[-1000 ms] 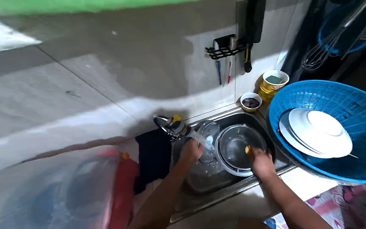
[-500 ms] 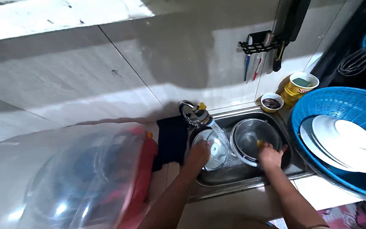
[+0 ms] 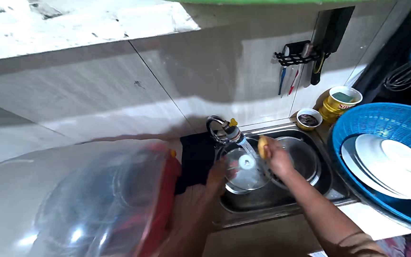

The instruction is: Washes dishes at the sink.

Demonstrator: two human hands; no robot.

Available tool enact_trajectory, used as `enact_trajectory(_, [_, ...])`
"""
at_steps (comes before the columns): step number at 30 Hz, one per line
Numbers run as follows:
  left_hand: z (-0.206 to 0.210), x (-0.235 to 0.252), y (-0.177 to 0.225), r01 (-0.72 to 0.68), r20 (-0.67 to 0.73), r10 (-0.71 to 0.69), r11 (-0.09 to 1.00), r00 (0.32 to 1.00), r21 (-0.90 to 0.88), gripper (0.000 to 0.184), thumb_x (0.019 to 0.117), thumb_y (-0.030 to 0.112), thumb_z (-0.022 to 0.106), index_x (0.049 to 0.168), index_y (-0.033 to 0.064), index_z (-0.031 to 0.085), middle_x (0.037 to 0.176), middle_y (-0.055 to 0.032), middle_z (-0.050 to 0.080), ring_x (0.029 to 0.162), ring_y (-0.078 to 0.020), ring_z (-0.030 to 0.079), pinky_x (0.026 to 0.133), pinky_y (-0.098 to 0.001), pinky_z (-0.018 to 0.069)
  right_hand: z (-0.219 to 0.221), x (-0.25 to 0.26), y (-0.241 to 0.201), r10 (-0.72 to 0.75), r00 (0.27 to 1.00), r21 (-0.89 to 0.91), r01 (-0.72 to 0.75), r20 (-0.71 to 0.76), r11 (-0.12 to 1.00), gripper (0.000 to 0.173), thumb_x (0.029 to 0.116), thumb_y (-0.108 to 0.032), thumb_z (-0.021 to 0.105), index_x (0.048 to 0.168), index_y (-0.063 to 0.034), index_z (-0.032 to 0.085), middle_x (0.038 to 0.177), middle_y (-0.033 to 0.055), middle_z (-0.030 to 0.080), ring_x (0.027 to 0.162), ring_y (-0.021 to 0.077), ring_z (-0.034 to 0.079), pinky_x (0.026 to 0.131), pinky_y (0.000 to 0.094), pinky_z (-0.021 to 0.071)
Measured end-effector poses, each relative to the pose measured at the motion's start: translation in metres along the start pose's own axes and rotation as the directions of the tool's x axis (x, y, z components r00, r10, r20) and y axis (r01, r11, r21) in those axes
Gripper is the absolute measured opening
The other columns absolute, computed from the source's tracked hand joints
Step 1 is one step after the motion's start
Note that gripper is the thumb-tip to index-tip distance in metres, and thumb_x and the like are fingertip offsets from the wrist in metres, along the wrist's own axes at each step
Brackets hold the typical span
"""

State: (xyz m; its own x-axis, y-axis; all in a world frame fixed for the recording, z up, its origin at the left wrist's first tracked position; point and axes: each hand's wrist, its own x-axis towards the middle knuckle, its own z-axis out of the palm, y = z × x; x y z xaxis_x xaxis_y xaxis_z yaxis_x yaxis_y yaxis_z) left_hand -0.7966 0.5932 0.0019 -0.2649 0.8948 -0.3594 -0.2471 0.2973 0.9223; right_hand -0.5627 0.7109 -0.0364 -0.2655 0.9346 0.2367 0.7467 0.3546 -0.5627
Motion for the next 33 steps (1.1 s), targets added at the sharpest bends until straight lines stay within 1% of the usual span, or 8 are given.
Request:
enact_trajectory(4, [0.024,0.040,-0.082,-0.013,0.000,0.013,0.976,1.000,-0.219,0.053,0.1121,0.046,0.023,0.154,0.0163,0.038,0.115,-0.0212,0.072,0.085,-0.0289,0.072,0.073,-0.0408,0.0586,0.060,0.008,-0.004,0.024,0.959,-0.245,0.048,0.282,0.968,0.061,0.1006,-0.042,0.047,0.159,-0.0263,0.038,0.171,0.0081,0.022,0.158,0.0395,0.012,0.119,0.0765,0.0099])
enact_trajectory(7, [0.037,0.052,-0.114,-0.003,-0.034,-0.006,0.963,0.999,-0.270,0.052,0.1116,0.048,0.026,0.154,0.0206,0.040,0.111,-0.0177,0.071,0.081,-0.0272,0.071,0.072,-0.0433,0.0593,0.070,0.006,-0.018,0.088,0.937,-0.198,-0.021,0.338,0.980,0.077,0.0985,-0.049,0.050,0.165,-0.0214,0.022,0.173,0.0091,0.010,0.159,0.0362,0.001,0.123,0.0717,0.0030])
enact_trajectory(12, [0.042,0.051,-0.119,-0.073,-0.145,0.023,0.934,0.989,-0.350,0.049,0.1103,0.049,0.032,0.130,0.0113,0.057,0.095,-0.0085,0.067,0.080,-0.0189,0.066,0.072,-0.0403,0.0585,0.084,-0.036,-0.034,-0.228,0.877,-0.063,0.280,0.423,0.958,0.064,0.1065,-0.051,0.033,0.165,-0.0285,0.020,0.173,-0.0021,0.016,0.160,0.0240,0.013,0.127,0.0602,0.0173])
enact_trajectory(14, [0.033,0.053,-0.122,-0.098,-0.076,0.076,0.933,0.994,-0.347,0.053,0.1119,0.046,0.023,0.145,0.0146,0.051,0.117,-0.0112,0.070,0.098,-0.0221,0.069,0.086,-0.0441,0.0594,0.084,-0.061,-0.014,-0.302,0.835,-0.067,0.371,0.460,0.926,0.060,0.1073,-0.046,0.037,0.164,-0.0302,0.025,0.173,-0.0067,0.015,0.160,0.0203,0.009,0.127,0.0600,0.0165])
enact_trajectory(16, [0.029,0.054,-0.119,-0.053,-0.086,0.028,0.950,0.996,-0.306,0.050,0.1128,0.042,0.019,0.156,0.0225,0.037,0.127,-0.0136,0.070,0.095,-0.0253,0.072,0.077,-0.0414,0.0586,0.074,-0.084,0.017,-0.315,0.830,-0.129,0.414,0.460,0.901,0.058,0.1059,-0.043,0.042,0.162,-0.0342,0.030,0.172,-0.0103,0.019,0.160,0.0184,0.011,0.126,0.0644,0.0128])
enact_trajectory(25, [0.021,0.053,-0.135,-0.086,-0.056,0.076,0.973,0.996,-0.215,0.053,0.1132,0.025,0.025,0.165,0.0322,0.013,0.117,-0.0202,0.073,0.089,-0.0342,0.075,0.077,-0.0478,0.0623,0.051,0.002,0.042,-0.070,0.924,-0.467,0.254,0.377,0.847,0.081,0.0906,-0.038,0.059,0.163,-0.0185,0.029,0.173,0.0059,0.017,0.159,0.0348,0.007,0.119,0.0772,0.0025])
enact_trajectory(28, [0.018,0.056,-0.142,-0.141,-0.069,0.129,0.970,0.989,-0.196,0.054,0.1131,0.024,0.028,0.164,0.0324,0.015,0.118,-0.0201,0.072,0.090,-0.0342,0.074,0.076,-0.0492,0.0632,0.089,0.025,0.022,-0.081,0.940,-0.388,0.214,0.331,0.897,0.090,0.0899,-0.035,0.062,0.165,-0.0101,0.019,0.173,0.0129,0.008,0.159,0.0368,0.002,0.123,0.0713,0.0039])
enact_trajectory(33, [0.019,0.062,-0.145,-0.200,-0.132,0.183,0.971,0.974,-0.134,0.050,0.1129,0.024,0.033,0.163,0.0274,0.026,0.111,-0.0172,0.069,0.082,-0.0284,0.072,0.068,-0.0467,0.0633,0.108,0.013,-0.010,-0.176,0.905,-0.168,0.256,0.387,0.952,0.086,0.0915,-0.039,0.065,0.165,-0.0229,0.023,0.173,0.0079,0.017,0.160,0.0318,0.009,0.126,0.0650,0.0082])
